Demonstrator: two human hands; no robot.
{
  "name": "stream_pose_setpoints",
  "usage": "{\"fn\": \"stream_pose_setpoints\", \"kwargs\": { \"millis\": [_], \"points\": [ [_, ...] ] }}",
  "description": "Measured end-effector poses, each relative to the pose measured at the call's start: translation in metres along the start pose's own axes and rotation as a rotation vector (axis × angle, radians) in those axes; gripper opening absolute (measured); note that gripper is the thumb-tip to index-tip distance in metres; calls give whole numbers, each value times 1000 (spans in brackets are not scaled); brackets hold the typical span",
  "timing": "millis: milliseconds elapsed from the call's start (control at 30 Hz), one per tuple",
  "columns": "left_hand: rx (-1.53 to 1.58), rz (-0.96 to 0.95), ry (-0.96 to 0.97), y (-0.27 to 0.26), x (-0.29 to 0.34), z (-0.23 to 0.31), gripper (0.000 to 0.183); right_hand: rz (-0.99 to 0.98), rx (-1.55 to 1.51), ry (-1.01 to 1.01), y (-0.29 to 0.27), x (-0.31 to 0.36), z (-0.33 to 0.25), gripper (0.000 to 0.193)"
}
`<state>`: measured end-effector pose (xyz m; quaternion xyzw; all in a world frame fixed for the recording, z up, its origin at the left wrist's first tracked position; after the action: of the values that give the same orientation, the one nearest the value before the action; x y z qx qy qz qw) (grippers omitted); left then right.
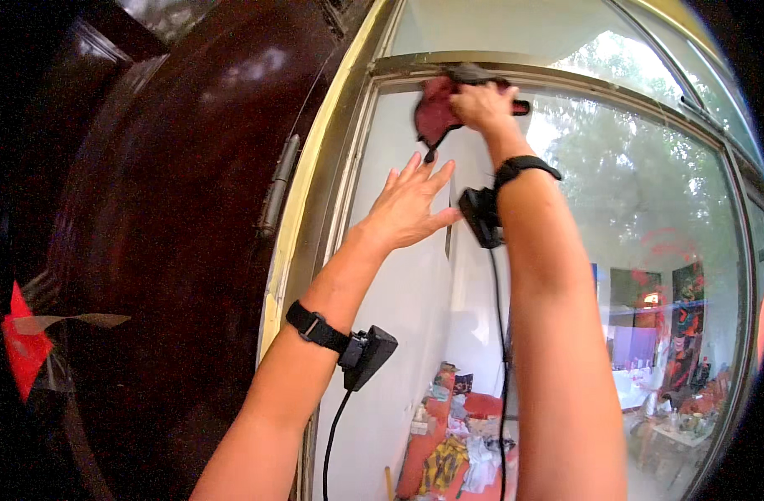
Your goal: Wiping a dark metal door with a cloth, then rinsing the cloth in a bucket of water and wiping a glass window.
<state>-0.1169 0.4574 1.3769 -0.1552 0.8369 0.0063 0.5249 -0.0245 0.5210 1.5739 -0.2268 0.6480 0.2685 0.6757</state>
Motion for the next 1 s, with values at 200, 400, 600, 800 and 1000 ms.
{"fn": "stream_pose_setpoints", "kwargs": {
  "millis": [200,400,600,800,1000],
  "points": [
    [-39,-7,-49,-5,23,5,78,243,-182,441,-30,7,121,57],
    [-1,34,-74,-5,33,9,70,181,-248,253,2,-20,16,59],
    [105,-79,-27,-22,71,8,62,-12,-292,157,5,-12,-88,64],
    [232,258,21,0,79,13,46,-39,-611,-62,31,-39,-146,58],
    [160,263,227,18,81,-4,34,-84,-531,-96,9,-6,-192,60]
  ]
}}
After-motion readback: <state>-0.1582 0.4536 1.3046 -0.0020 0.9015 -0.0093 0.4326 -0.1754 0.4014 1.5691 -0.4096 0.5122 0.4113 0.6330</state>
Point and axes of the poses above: each hand's wrist, its own x-axis away from the middle knuckle, its own y-axis out of the palm, z = x × y, the point moved 7 cm from there along -x, towards the middle knuckle, and after that the axes turned 7 degrees about y, right-handed, at the moved point
